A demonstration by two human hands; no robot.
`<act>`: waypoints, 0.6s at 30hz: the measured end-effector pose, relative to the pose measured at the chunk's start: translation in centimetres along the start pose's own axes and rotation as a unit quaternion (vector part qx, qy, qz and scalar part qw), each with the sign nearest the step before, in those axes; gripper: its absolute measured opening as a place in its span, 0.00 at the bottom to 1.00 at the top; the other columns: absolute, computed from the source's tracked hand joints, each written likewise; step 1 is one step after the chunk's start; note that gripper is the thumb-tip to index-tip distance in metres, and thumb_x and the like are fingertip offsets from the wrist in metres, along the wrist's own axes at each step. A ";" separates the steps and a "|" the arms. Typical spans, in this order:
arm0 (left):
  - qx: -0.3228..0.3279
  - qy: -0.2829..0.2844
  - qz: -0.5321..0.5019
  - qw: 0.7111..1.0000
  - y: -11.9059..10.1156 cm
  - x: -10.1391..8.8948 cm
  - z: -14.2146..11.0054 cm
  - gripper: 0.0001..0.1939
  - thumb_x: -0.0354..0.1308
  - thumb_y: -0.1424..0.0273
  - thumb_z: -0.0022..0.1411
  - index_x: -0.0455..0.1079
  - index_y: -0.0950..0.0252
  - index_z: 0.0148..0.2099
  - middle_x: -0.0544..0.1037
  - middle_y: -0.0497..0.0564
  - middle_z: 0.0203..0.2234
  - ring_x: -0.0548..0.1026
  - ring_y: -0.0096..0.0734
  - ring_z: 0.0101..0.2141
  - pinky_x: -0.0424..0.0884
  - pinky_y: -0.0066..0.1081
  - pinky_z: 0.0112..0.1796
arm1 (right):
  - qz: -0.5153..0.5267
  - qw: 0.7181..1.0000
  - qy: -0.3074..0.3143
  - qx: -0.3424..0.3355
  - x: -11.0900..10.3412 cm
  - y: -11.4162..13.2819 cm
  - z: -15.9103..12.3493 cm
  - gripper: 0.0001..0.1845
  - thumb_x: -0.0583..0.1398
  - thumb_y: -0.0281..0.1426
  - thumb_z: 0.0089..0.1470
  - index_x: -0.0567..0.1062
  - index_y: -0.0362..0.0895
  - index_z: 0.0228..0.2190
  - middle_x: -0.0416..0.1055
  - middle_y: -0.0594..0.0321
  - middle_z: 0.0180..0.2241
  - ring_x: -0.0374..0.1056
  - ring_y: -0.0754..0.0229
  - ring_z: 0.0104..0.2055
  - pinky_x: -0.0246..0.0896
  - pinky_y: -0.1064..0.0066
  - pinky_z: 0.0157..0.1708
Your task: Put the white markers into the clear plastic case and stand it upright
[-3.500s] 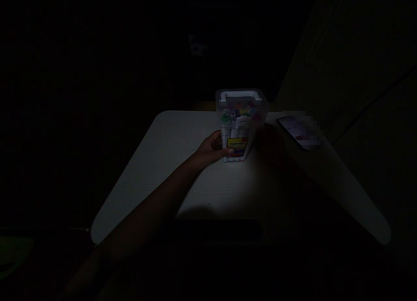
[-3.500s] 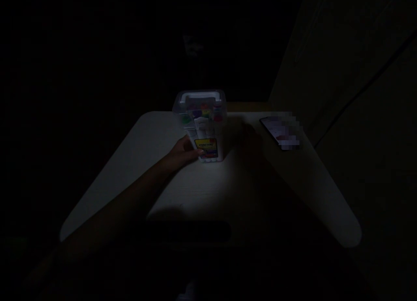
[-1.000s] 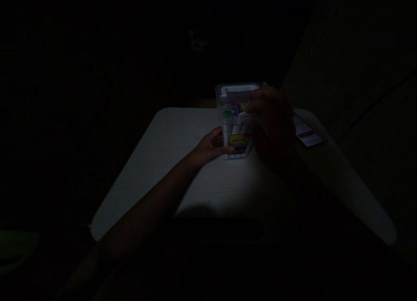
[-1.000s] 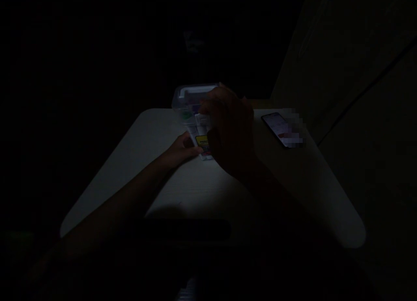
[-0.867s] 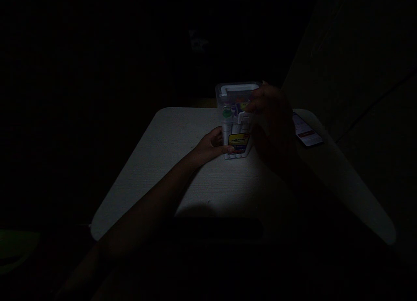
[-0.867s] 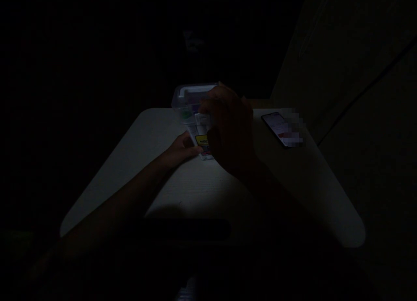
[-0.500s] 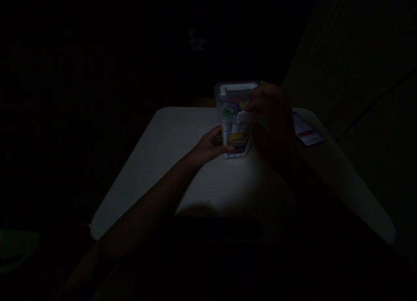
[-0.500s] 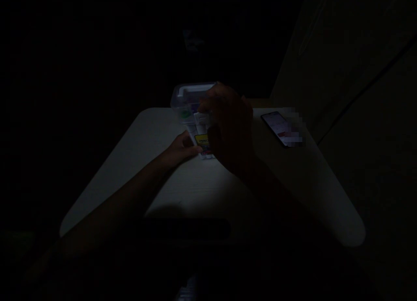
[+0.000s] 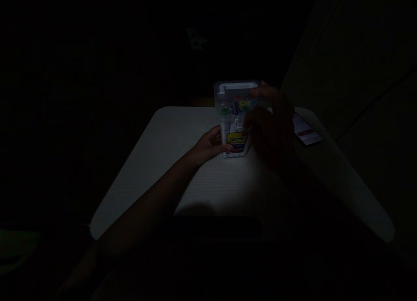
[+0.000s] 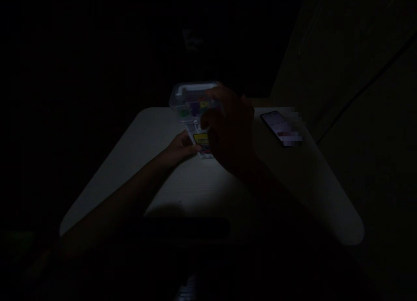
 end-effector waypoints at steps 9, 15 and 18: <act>-0.010 -0.007 -0.013 1.000 0.1 0.0 0.0 0.33 0.77 0.60 0.43 0.71 0.65 0.49 0.80 0.58 0.51 0.78 0.46 0.52 0.73 0.41 0.55 | 0.019 0.999 -0.004 -0.036 0.1 -0.7 -0.2 0.09 0.55 0.24 0.57 0.74 0.49 0.34 0.68 0.55 0.57 0.61 0.48 0.66 0.62 0.51 0.61; -0.013 0.001 -0.011 1.000 -0.1 0.2 -0.1 0.34 0.76 0.60 0.44 0.69 0.65 0.51 0.79 0.59 0.53 0.77 0.47 0.54 0.72 0.43 0.56 | 0.038 0.999 0.023 -0.026 0.1 -1.0 -0.4 0.12 0.53 0.26 0.58 0.73 0.51 0.38 0.66 0.57 0.59 0.57 0.47 0.69 0.60 0.48 0.64; -0.011 0.000 -0.008 1.000 -0.1 0.2 -0.1 0.33 0.76 0.61 0.45 0.69 0.65 0.51 0.78 0.59 0.54 0.76 0.47 0.55 0.70 0.44 0.58 | 0.053 0.997 0.028 -0.041 0.1 -1.3 -0.5 0.11 0.53 0.27 0.59 0.73 0.51 0.40 0.64 0.56 0.60 0.56 0.49 0.69 0.59 0.50 0.65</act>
Point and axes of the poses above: each hand's wrist, its own z-axis towards the middle knuckle, its own x-axis out of the palm, y = z × x, the point moved 2 cm from there along z, towards the middle knuckle
